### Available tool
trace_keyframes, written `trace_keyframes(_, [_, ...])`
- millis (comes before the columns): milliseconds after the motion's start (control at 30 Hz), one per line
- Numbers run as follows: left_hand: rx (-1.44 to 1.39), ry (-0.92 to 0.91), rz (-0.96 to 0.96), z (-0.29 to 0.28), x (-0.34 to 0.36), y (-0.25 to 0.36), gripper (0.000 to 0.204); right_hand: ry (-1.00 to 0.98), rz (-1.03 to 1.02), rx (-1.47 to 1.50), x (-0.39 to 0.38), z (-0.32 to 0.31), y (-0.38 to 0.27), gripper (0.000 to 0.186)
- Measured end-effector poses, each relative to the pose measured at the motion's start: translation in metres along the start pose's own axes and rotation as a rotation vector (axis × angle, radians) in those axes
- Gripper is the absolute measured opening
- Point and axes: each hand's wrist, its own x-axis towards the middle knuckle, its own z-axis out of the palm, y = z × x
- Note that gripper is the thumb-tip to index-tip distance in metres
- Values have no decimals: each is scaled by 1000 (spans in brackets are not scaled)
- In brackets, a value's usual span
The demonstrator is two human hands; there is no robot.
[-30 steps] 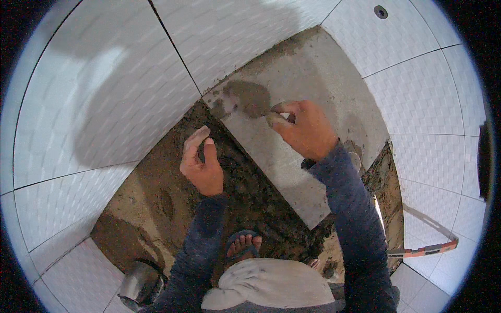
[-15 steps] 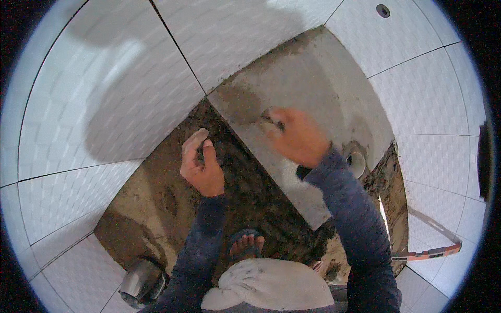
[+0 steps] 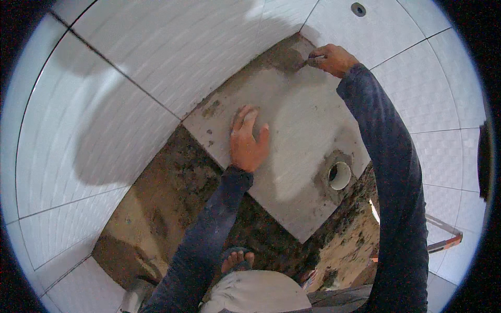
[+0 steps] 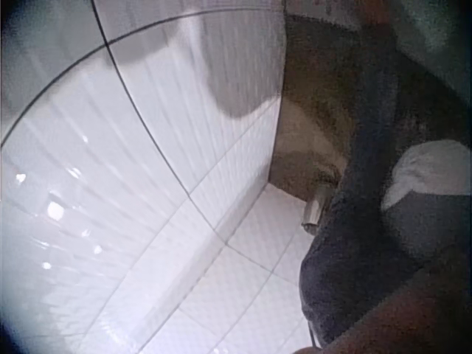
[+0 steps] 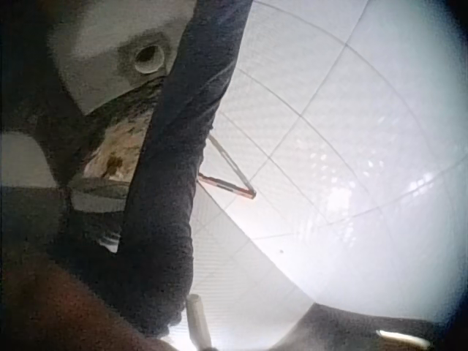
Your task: The person installs a large floor tile around a drain pipe. They spread wet cement with a trowel, position the tile, and use a rubber mallet to tap it into place. A spirit level is used to check the tile's alignment, and the person repeatedly adjusts the tile and fills gaps with more cement.
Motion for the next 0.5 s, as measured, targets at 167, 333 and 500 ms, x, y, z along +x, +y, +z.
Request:
trace_keyframes(167, [148, 31, 87, 18, 3, -10, 42, 196, 181, -30, 18, 16, 63, 43])
trace_keyframes(333, [241, 16, 134, 21, 0, -12, 42, 57, 359, 72, 26, 20, 68, 36])
trace_keyframes(500, [290, -4, 149, 20, 0, -8, 40, 128, 146, -79, 43, 33, 51, 24])
